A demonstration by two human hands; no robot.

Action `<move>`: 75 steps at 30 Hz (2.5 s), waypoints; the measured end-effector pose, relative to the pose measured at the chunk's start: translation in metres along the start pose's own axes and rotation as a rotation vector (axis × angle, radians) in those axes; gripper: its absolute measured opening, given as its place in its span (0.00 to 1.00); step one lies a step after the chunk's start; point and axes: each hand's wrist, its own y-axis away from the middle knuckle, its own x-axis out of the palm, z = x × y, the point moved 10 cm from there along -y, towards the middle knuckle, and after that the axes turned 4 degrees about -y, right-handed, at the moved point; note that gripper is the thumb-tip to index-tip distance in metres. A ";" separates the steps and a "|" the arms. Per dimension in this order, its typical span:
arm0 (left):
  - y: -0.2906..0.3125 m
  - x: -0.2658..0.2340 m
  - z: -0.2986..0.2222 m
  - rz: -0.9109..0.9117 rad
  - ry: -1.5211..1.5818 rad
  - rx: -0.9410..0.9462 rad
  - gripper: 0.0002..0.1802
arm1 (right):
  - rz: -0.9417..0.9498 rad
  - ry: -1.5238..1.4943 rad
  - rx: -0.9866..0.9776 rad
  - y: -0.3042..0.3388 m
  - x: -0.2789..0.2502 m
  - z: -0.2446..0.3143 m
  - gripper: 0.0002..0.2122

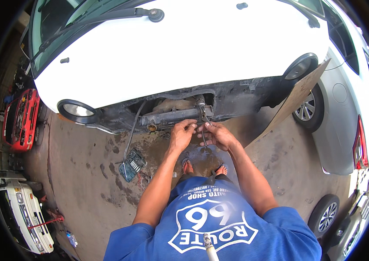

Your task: The person retrieves pliers from a tool cart and uses them to loosen and remove bolts from the front radiator area of a white car. The person manipulates the radiator and surrounding components with both hands and the pliers.

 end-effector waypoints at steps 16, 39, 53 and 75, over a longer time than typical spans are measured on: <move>-0.095 0.005 0.000 -0.101 -0.049 0.006 0.19 | 0.192 -0.372 -0.082 -0.030 0.008 0.016 0.18; -0.107 0.003 0.015 -0.073 0.039 -0.171 0.16 | 0.035 -0.683 0.252 -0.048 0.024 -0.004 0.28; -0.138 -0.012 -0.013 -0.185 -0.754 0.397 0.25 | -0.203 -0.541 0.255 -0.042 0.023 -0.010 0.29; -0.161 0.007 0.072 0.332 -0.149 -0.286 0.22 | -0.286 -0.336 0.209 -0.047 0.017 -0.006 0.29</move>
